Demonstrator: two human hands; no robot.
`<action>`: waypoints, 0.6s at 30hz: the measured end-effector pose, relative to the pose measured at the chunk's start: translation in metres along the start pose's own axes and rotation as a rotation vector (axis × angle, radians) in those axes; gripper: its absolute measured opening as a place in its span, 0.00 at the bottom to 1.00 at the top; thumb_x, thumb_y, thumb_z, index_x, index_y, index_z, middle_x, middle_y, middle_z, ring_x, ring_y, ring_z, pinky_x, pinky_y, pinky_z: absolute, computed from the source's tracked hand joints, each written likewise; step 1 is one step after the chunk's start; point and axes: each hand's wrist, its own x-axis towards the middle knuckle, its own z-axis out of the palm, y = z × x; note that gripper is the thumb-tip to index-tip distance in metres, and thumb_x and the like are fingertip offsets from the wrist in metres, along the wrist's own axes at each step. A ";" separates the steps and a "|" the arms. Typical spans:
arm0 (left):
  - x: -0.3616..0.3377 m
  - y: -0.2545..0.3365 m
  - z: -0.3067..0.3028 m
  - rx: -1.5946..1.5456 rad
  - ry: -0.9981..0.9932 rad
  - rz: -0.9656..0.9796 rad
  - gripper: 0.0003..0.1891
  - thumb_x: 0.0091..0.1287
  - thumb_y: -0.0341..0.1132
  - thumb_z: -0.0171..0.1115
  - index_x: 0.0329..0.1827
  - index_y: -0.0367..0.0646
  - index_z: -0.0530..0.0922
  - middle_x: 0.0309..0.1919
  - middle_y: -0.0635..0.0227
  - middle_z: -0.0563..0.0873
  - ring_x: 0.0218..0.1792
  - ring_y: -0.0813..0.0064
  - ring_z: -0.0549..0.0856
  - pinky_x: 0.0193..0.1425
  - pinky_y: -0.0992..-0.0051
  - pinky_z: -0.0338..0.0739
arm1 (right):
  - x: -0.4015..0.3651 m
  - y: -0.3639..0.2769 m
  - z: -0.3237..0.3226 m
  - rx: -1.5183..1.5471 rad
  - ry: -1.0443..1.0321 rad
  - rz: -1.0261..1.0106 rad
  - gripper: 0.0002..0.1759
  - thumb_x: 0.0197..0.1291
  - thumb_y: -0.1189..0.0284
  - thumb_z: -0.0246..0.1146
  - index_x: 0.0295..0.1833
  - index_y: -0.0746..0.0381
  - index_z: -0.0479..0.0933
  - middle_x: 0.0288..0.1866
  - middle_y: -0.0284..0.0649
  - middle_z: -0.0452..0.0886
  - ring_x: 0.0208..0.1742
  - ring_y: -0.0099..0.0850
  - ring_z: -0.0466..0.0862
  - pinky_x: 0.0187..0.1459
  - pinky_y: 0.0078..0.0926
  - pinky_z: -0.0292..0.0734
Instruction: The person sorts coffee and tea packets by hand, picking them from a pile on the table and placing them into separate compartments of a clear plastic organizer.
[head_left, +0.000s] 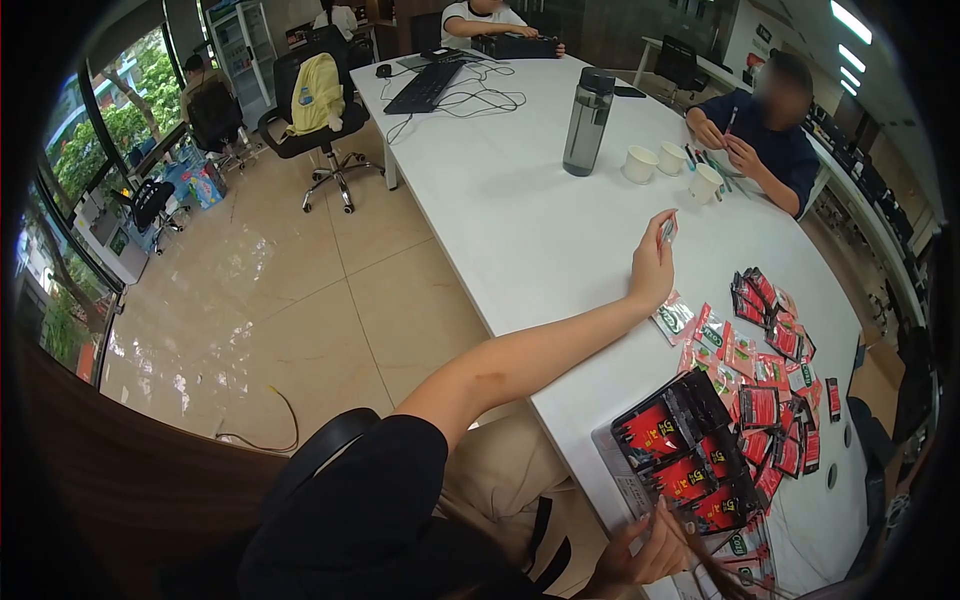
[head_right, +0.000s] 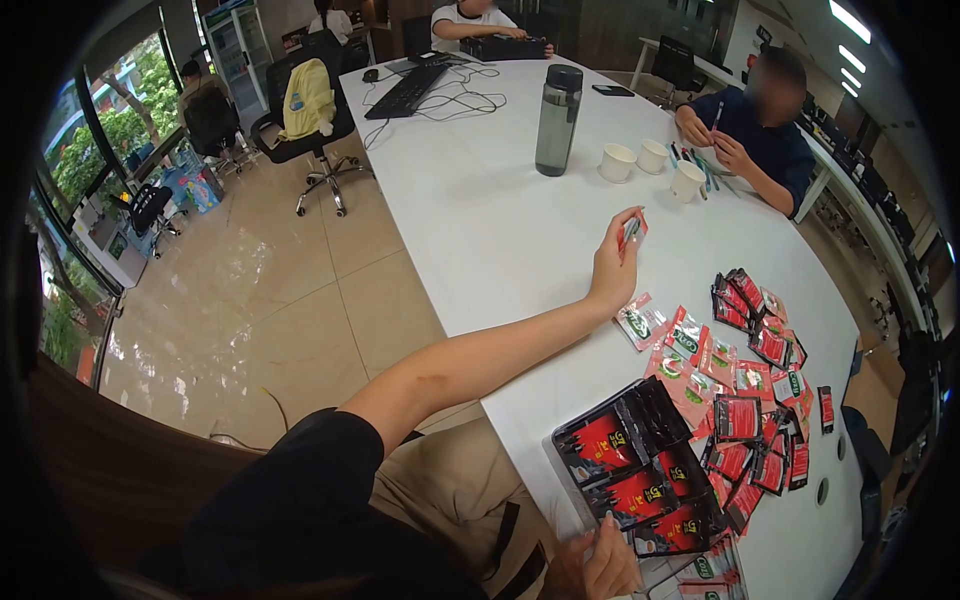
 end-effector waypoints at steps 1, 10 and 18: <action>0.003 -0.002 0.000 0.032 0.027 0.121 0.25 0.66 0.20 0.44 0.67 0.43 0.66 0.57 0.54 0.77 0.55 0.61 0.80 0.59 0.69 0.73 | 0.001 0.000 -0.001 0.010 -0.005 0.005 0.11 0.61 0.76 0.59 0.47 0.67 0.81 0.43 0.39 0.86 0.42 0.36 0.82 0.50 0.35 0.67; -0.015 0.017 0.010 0.095 -0.349 0.356 0.29 0.65 0.20 0.45 0.70 0.48 0.64 0.61 0.53 0.73 0.62 0.54 0.75 0.64 0.64 0.70 | -0.001 -0.002 -0.001 0.033 -0.011 0.048 0.11 0.60 0.74 0.60 0.47 0.65 0.82 0.39 0.38 0.84 0.38 0.35 0.80 0.47 0.33 0.66; -0.023 0.002 0.015 0.500 -0.887 0.458 0.19 0.65 0.29 0.50 0.60 0.48 0.73 0.61 0.62 0.75 0.58 0.58 0.77 0.59 0.64 0.75 | 0.003 -0.005 -0.004 0.040 -0.042 0.106 0.14 0.54 0.78 0.62 0.48 0.61 0.82 0.39 0.37 0.85 0.38 0.32 0.82 0.51 0.31 0.65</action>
